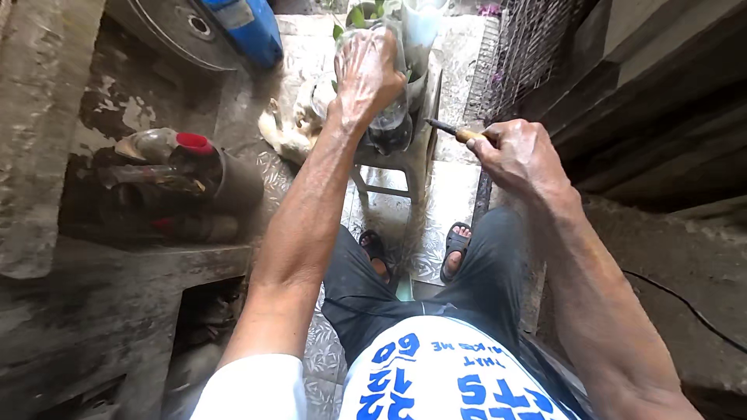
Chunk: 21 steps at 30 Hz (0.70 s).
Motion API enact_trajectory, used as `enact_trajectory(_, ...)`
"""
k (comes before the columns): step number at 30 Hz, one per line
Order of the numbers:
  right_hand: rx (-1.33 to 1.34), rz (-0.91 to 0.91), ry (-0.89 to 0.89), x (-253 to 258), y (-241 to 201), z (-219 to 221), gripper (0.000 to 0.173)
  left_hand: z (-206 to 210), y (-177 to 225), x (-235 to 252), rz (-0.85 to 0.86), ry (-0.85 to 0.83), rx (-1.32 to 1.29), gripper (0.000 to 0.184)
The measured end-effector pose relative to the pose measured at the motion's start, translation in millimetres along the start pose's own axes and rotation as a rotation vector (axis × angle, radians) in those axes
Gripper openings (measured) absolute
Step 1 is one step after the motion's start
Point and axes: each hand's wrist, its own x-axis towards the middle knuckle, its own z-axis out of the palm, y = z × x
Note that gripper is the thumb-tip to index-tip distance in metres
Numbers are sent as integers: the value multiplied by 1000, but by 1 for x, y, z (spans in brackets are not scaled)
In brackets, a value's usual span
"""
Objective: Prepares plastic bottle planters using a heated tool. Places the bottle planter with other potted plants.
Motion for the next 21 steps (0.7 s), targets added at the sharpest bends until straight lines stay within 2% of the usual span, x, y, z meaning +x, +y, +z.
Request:
enact_trajectory(7, -21, -28, 10, -7, -15, 29, 44, -4, 11, 12, -34, -12, 25, 33)
enact_trajectory(16, -42, -36, 18, -7, -20, 33, 45, -3, 12, 13, -42, -6, 24, 41)
enact_trajectory(21, -70, -50, 45, -8, -23, 40, 46, -3, 8, 18, -23, -34, 16, 39)
